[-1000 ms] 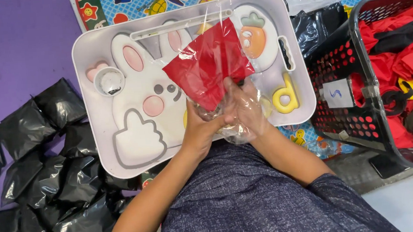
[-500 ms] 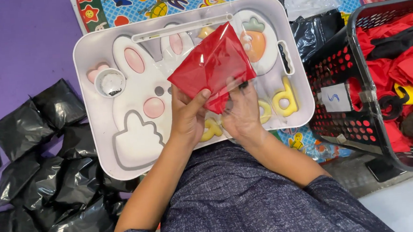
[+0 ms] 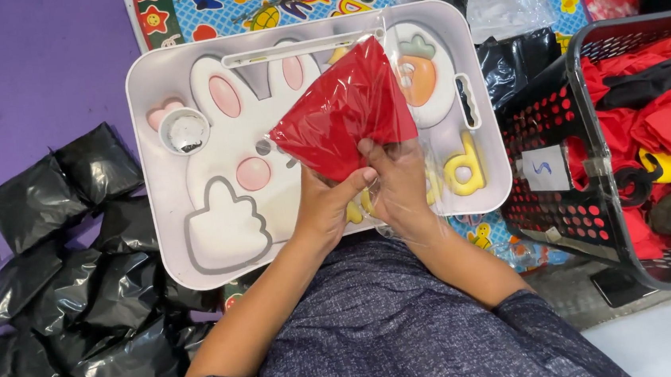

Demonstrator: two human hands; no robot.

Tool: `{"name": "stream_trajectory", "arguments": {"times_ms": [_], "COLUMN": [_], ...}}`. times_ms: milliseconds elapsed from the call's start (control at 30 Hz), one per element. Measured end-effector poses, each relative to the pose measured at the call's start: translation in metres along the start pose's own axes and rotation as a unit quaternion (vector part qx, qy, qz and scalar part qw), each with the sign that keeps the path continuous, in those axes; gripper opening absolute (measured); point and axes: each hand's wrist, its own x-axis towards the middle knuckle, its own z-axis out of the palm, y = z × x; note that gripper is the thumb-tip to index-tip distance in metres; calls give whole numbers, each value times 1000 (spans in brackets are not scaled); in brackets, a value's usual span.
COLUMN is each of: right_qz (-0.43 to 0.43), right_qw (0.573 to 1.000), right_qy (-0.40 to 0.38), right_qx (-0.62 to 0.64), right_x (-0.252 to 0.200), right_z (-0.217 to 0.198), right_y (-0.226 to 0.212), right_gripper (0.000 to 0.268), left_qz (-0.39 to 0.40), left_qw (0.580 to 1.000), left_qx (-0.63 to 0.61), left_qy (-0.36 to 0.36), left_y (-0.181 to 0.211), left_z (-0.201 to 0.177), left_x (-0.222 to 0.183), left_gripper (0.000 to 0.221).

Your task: Folding red fabric covers and placing them into black plastic shipping bags for fulfillment.

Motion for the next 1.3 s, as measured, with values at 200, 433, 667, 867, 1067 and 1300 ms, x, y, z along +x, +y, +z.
{"name": "stream_trajectory", "arguments": {"times_ms": [200,433,667,867,1067,1300], "right_qz": [14,35,65,113,114,43], "right_qw": [1000,998,980,955,861,659], "right_qy": [-6,-29,-86,-155,-309,-495], "right_qx": [-5,-45,-166,-226,-387,-565], "right_x": [15,2,-2,14,34,38], "right_z": [-57,-86,-78,-66,-72,-86], "right_y": [29,15,9,-6,-15,-40], "right_gripper": [42,50,49,61,57,49], "left_qz": [-30,52,-119,-109,-107,-158], "left_qw": [998,979,902,924,939,919], "left_qx": [10,181,359,326,324,357], "left_qy": [-60,-71,-210,-164,-45,-64], "left_y": [9,108,88,99,102,105], "left_z": [-30,-64,-57,-51,-55,-72], "left_x": [-7,12,36,30,34,40], "left_gripper": [120,109,70,66,42,43]}}
